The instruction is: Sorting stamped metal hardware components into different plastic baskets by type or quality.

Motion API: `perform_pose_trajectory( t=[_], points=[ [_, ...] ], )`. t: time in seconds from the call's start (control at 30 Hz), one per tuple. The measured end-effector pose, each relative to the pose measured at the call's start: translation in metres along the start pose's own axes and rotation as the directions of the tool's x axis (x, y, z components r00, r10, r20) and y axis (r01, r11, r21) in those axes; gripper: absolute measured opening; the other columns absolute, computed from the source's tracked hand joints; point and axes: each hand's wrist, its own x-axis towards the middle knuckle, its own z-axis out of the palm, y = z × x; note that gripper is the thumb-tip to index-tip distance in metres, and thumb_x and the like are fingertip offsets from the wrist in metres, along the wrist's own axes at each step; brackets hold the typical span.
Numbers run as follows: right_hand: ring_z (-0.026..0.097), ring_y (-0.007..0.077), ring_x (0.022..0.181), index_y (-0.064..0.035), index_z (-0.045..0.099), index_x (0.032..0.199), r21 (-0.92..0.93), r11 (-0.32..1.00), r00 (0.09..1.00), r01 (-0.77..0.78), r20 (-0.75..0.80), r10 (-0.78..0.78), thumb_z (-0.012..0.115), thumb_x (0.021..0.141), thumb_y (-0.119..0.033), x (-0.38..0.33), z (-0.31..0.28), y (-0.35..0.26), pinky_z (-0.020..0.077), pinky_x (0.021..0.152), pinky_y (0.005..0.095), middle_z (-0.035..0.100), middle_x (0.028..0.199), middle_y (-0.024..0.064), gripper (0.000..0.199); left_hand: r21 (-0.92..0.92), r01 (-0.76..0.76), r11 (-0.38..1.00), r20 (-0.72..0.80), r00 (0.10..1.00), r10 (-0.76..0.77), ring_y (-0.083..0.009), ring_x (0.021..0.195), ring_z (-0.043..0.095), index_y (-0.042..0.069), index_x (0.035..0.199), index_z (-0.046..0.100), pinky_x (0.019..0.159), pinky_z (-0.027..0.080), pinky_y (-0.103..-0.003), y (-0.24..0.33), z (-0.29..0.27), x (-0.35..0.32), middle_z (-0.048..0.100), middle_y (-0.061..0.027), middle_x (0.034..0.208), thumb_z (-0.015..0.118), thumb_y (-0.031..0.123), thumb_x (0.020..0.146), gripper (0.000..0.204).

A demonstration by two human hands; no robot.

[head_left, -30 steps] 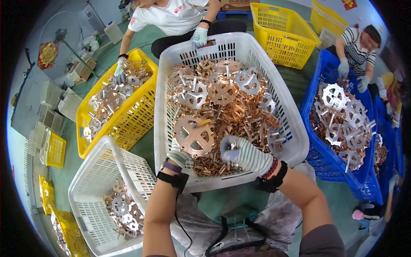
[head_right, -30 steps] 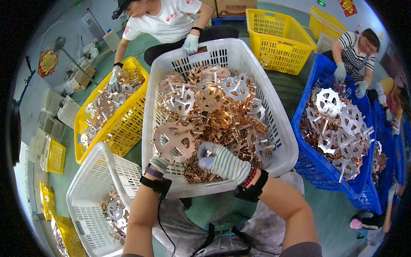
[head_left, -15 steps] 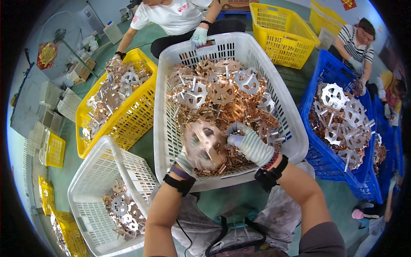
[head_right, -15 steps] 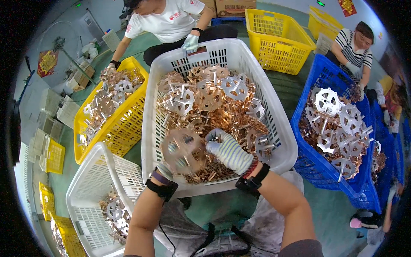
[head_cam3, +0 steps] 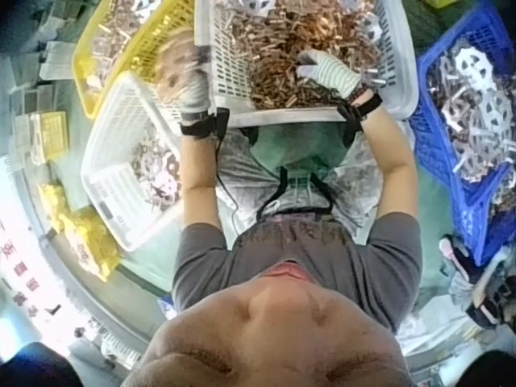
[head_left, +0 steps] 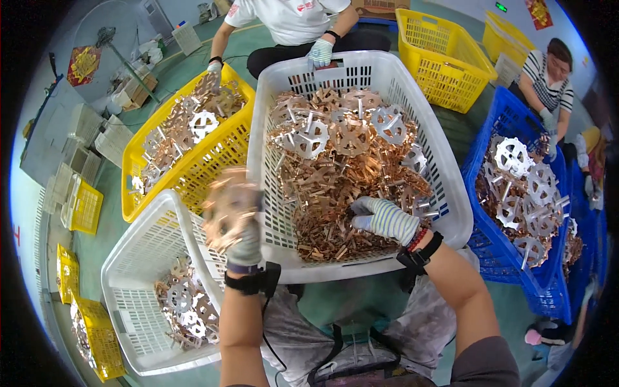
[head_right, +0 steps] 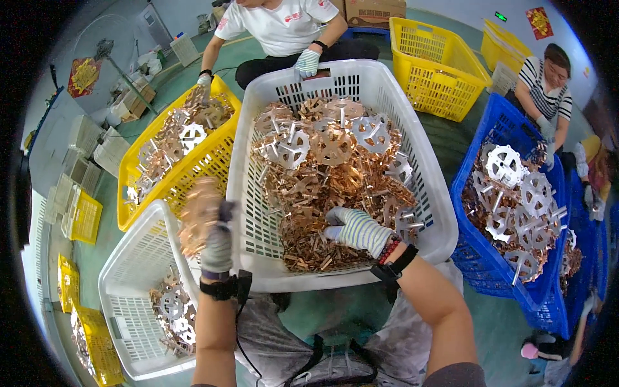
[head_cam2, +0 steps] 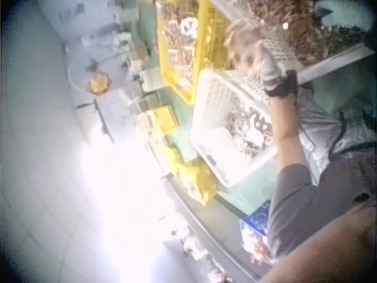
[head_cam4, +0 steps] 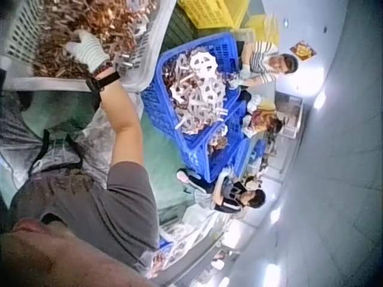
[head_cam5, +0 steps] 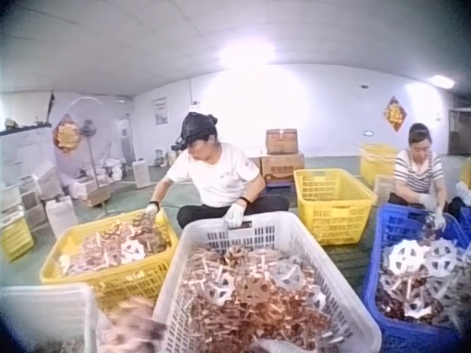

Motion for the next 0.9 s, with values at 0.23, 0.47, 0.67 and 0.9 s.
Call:
perform_pose_trajectory(
  t=[0.23,0.47,0.67,0.9],
  points=[
    [0.062,0.0216,0.096,-0.0016,0.060,0.114,-0.051,0.998,0.999,0.033,-0.008,-0.034,0.063,0.085,-0.024,0.006,0.001,-0.012,0.0476,0.085,0.0324,0.066,0.103,0.0135,0.036,-0.620,-0.178,0.764,-0.403,0.908,-0.115,-0.0146,0.080,0.058,0.011,0.131,0.047,0.084,0.050,-0.033,0.059,-0.052,0.006,0.060,-0.0055,0.096,0.060,0.029,0.090,0.047],
    [0.061,0.0216,0.098,-0.0043,0.061,0.116,-0.117,0.993,0.988,0.001,0.152,0.017,0.062,0.086,-0.027,0.046,0.018,-0.037,0.0468,0.087,0.0318,0.066,0.106,0.0115,0.038,-0.522,0.223,0.823,0.026,0.969,-0.246,-0.0132,0.079,0.058,-0.002,0.134,0.040,0.077,0.051,-0.028,0.058,0.002,-0.010,0.060,-0.0063,0.092,0.058,0.019,0.091,0.051],
    [0.053,0.0254,0.112,-0.0021,0.047,0.132,-0.083,0.985,0.859,-0.148,0.483,0.170,0.061,0.085,-0.024,0.146,0.100,-0.014,0.0429,0.094,0.0340,0.056,0.124,0.0140,0.054,-0.564,0.264,0.782,0.013,0.950,-0.311,-0.0121,0.078,0.058,-0.003,0.131,0.043,0.073,0.050,-0.026,0.039,-0.005,0.009,0.060,-0.0061,0.090,0.056,0.016,0.092,0.046],
    [0.037,0.0217,0.130,-0.0030,0.034,0.141,0.143,0.943,0.828,-0.300,0.529,0.184,0.062,0.088,-0.037,0.230,0.186,0.088,0.0326,0.106,0.0324,0.040,0.143,0.0094,0.068,-0.584,0.293,0.757,0.051,0.944,-0.327,-0.0092,0.075,0.056,-0.002,0.130,0.046,0.071,0.047,-0.023,0.039,-0.003,0.016,0.061,-0.0052,0.090,0.056,0.014,0.092,0.043]
  ],
)
